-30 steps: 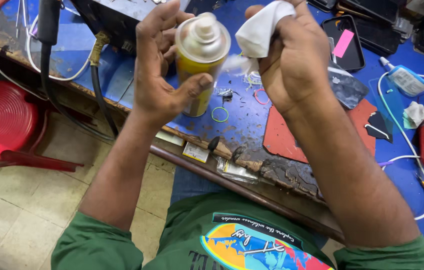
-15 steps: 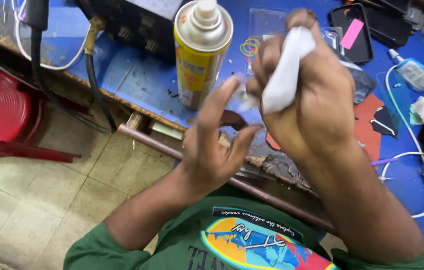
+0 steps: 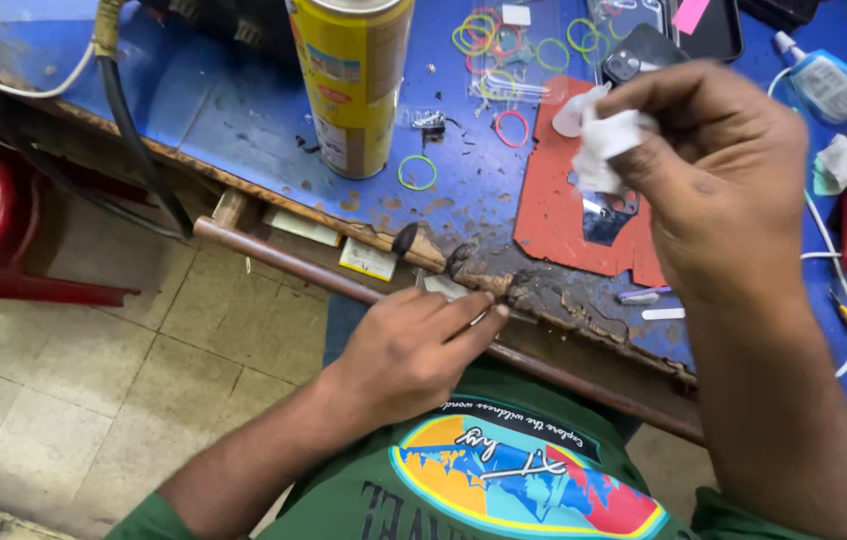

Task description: The person cleans a black smartphone by wiping its back and edges with a white cloth. They spray a cleaning solution onto the cloth and continue wiping the device, focusing on the camera area and side edges.

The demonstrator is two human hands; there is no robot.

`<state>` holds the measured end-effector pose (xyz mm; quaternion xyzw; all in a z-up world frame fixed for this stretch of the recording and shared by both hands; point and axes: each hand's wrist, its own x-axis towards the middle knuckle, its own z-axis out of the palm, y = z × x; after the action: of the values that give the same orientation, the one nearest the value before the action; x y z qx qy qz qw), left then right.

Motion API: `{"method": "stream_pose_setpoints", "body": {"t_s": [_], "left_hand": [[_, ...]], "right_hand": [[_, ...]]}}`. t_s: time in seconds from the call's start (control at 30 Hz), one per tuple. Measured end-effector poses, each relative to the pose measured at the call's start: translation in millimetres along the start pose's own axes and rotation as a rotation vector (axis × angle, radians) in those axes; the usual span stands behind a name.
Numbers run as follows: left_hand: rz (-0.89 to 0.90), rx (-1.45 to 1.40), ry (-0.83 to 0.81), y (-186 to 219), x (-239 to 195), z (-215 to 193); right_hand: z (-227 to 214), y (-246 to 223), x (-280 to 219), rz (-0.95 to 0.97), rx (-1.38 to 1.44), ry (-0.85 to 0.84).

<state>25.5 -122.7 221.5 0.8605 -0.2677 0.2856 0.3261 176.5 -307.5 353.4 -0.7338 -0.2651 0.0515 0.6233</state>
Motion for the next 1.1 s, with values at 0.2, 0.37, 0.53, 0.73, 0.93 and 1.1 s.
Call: {"method": "stream_pose_setpoints", "body": {"t_s": [0.2,0.37,0.53,0.73,0.93,1.1], "left_hand": [[0.035,0.189,0.392,-14.7,22.2,-42.5],[-0.036,0.445,0.501,-58.0,65.6,-93.8],[-0.136,0.305,0.418,-68.5,98.6,-99.3],[-0.105,0.272,0.441,-78.3,87.5,-93.2],[-0.091,0.202,0.462,-79.1,88.1,-95.4],[-0.103,0.191,0.463,-79.1,89.0,-94.4]], "right_hand": [[18.1,-18.2,26.8,0.003,0.468,-0.174],[57.9,-8.6,71.3,-0.159,0.446,-0.185],[95.1,-12.1,97.2,-0.271,0.241,-0.157],[103.1,-17.7,92.7,-0.329,0.234,-0.175],[106.9,-34.2,90.4,-0.281,0.152,-0.151],[109.7,-33.9,93.2,-0.301,0.122,-0.117]]}}
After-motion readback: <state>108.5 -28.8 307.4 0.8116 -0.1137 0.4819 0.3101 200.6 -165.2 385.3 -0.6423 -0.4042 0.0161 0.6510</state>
